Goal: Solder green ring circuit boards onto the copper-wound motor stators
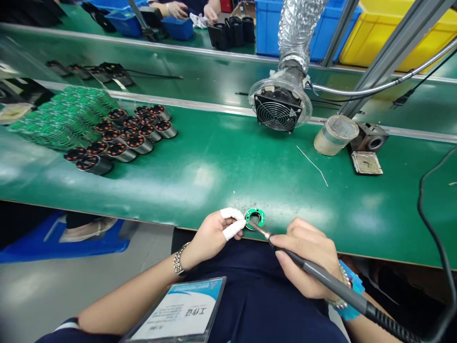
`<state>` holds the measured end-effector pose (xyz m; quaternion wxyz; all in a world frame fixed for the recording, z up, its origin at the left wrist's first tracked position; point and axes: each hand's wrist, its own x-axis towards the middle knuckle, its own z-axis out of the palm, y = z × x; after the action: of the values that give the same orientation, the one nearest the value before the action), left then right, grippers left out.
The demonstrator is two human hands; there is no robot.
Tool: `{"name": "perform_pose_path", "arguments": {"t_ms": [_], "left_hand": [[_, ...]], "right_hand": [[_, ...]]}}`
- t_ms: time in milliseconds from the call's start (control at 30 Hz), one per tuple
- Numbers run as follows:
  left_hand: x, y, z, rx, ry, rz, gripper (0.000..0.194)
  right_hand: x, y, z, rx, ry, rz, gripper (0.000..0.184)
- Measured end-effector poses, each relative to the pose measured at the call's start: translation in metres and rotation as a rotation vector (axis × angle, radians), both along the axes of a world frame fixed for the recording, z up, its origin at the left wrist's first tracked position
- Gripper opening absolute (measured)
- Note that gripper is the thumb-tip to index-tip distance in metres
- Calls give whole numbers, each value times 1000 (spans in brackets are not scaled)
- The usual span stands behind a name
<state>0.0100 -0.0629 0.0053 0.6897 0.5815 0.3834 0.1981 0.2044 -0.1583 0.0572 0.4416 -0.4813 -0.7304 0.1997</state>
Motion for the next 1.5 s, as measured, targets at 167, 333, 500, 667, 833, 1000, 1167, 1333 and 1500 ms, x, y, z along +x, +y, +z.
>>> {"name": "perform_pose_path", "arguments": {"t_ms": [167, 333, 500, 667, 833, 1000, 1167, 1333, 1500], "left_hand": [[1, 0, 2, -31, 13, 26, 13], [2, 0, 2, -25, 18, 24, 12], [2, 0, 2, -29, 18, 29, 12], [2, 0, 1, -20, 21, 32, 11], [2, 1, 0, -8, 24, 24, 11], [1, 0, 0, 0, 24, 24, 12], [-1, 0, -1, 27, 12, 6, 12], [-6, 0, -6, 68, -14, -18, 13], [-9, 1, -10, 86, -18, -37, 13]], "right_hand": [[-3, 1, 0, -28, 15, 10, 29], [-4, 3, -1, -17, 11, 22, 29], [-4, 3, -2, -8, 16, 42, 31], [-4, 5, -1, -5, 17, 48, 30], [2, 1, -3, 19, 22, 23, 34], [0, 7, -20, -23, -62, -104, 33], [-13, 22, -39, -124, -138, -124, 43], [-19, 27, -48, -128, -110, -136, 36], [-18, 29, -50, -110, -85, -122, 37]]}}
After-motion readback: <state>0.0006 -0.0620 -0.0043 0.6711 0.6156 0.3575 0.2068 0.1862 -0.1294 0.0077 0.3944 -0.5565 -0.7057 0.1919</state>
